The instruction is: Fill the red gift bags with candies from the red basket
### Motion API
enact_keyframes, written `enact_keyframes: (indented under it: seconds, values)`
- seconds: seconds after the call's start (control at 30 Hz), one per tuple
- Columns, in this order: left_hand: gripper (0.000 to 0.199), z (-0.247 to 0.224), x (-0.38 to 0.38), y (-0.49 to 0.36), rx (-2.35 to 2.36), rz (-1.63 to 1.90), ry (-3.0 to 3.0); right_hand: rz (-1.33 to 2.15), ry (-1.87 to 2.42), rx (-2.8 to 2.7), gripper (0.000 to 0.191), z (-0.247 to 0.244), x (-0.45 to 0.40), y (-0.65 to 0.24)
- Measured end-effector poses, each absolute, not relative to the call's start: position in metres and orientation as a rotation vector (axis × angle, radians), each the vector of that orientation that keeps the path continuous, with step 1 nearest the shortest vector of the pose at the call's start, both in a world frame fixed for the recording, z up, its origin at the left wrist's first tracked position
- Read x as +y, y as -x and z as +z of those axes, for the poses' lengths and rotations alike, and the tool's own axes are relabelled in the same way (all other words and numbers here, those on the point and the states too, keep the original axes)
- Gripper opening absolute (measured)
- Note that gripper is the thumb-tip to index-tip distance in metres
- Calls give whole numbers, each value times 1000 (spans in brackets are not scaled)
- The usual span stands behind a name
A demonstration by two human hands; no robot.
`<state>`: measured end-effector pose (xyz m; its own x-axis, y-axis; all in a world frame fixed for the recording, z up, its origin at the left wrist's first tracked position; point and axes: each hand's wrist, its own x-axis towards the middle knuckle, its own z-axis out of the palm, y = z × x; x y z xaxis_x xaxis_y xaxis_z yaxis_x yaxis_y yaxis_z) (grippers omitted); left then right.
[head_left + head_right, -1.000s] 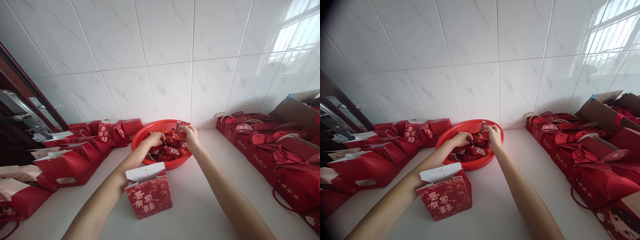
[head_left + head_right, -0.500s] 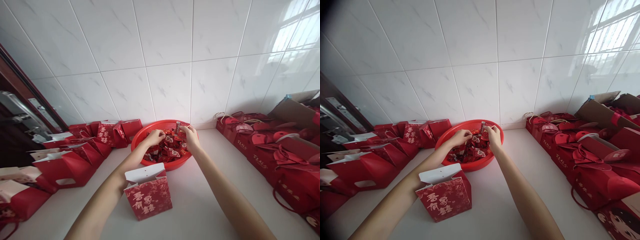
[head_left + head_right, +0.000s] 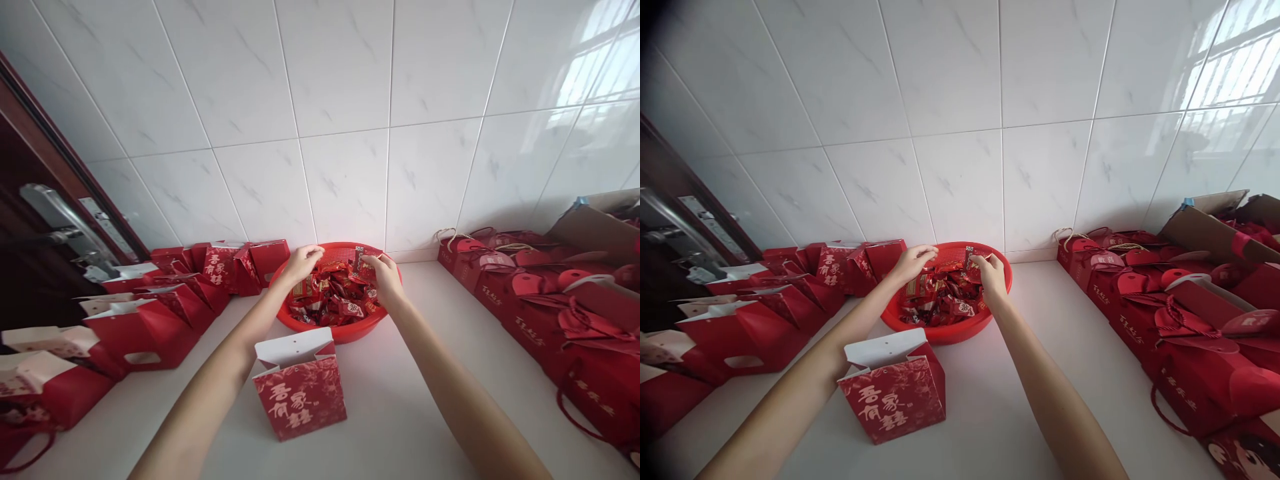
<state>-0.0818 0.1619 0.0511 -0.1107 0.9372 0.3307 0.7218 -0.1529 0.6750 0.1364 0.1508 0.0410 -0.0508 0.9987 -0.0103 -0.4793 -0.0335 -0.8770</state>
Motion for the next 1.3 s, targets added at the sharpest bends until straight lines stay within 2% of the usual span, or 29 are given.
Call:
enact_keyframes:
  seconds: [0.23,0.5,0.73,0.97,1.13,1.3]
  values:
    - [19,59,135,120,1937,847,-1899,1482,803,-867,20,38,151,-136]
    - [30,46,143,89,1767,608,-2202,1473,829,-851,22,41,150,-134]
    - [38,39,159,65,1792,246,-2440,1427,849,-883,19,38,152,-133]
    - [18,33,157,63,1633,332,-2483,1434,854,-901,18,39,152,-133]
    - [23,36,156,61,1657,352,-2449,1445,832,-898,20,40,151,-134]
    - [31,33,159,58,1668,204,-2412,1444,850,-916,21,38,152,-135]
